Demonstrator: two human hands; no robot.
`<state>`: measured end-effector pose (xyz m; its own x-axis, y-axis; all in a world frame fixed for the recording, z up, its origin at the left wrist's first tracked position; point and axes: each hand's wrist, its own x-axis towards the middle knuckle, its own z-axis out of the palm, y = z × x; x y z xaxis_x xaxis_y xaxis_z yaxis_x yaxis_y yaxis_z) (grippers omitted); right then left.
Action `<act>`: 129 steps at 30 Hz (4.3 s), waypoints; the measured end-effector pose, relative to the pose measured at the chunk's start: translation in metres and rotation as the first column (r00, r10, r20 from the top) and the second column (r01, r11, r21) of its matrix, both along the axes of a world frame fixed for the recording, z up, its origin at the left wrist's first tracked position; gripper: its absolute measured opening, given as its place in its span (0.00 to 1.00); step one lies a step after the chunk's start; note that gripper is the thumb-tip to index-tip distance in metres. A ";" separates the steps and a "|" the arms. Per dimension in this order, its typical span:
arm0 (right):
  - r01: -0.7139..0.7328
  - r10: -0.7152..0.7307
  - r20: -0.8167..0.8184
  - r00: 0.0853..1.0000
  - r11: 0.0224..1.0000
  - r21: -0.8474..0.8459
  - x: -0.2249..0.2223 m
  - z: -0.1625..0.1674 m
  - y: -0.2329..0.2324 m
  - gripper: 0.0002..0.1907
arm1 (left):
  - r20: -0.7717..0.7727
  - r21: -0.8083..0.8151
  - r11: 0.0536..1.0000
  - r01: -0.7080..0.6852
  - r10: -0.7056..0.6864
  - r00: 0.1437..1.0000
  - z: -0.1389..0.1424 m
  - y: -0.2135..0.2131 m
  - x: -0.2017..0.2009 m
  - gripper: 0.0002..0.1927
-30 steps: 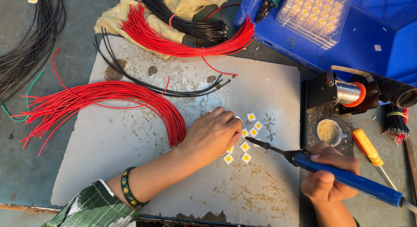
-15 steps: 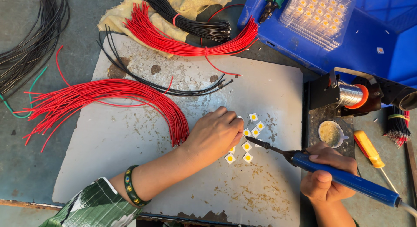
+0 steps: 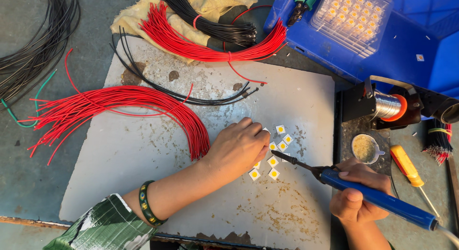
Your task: The person uses a soldering iron to attach small square LED modules to red and black wires on a workbench. They repeatedly heat the LED contacts and feed solder wire to form joints, then move the finished units aside.
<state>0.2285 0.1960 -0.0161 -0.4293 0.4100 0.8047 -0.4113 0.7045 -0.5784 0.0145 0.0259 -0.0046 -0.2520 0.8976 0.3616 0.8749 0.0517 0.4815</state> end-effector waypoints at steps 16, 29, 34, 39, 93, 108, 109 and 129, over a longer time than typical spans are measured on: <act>0.136 -0.132 -0.080 0.988 0.990 0.046 0.016 -0.006 0.017 0.26 | 0.149 0.013 1.000 -0.006 0.004 0.989 0.019 -0.007 -0.015 0.06; 0.071 -0.073 -0.048 0.996 0.997 -0.034 0.016 0.009 0.007 0.25 | 0.117 -0.016 0.993 0.115 -0.112 0.987 0.010 -0.003 0.011 0.06; 0.012 -0.013 -0.052 0.999 1.000 -0.012 0.011 0.007 0.006 0.23 | 0.082 -0.014 0.995 0.102 -0.101 0.992 0.008 -0.003 0.011 0.06; 0.018 -0.018 -0.035 0.999 1.000 0.004 0.012 0.005 0.005 0.22 | 0.082 -0.027 0.994 0.101 -0.099 0.992 0.006 -0.001 0.011 0.06; 0.025 -0.023 -0.109 0.994 1.000 0.019 0.010 0.004 0.003 0.24 | 0.323 -0.075 0.981 0.180 -0.147 0.935 0.021 -0.011 -0.008 0.03; -0.032 0.033 -0.037 0.999 0.999 0.033 0.004 0.009 -0.004 0.23 | 0.196 -0.080 0.986 0.146 -0.128 0.972 0.013 -0.007 -0.005 0.02; -0.039 0.039 -0.020 0.999 0.999 0.033 0.004 0.009 -0.004 0.23 | 0.195 -0.077 0.986 0.146 -0.129 0.972 0.013 -0.008 -0.005 0.02; -0.049 0.063 -0.163 0.985 0.995 0.085 0.000 0.004 -0.002 0.17 | 0.237 -0.057 0.993 0.105 -0.089 0.967 0.024 -0.008 -0.012 0.04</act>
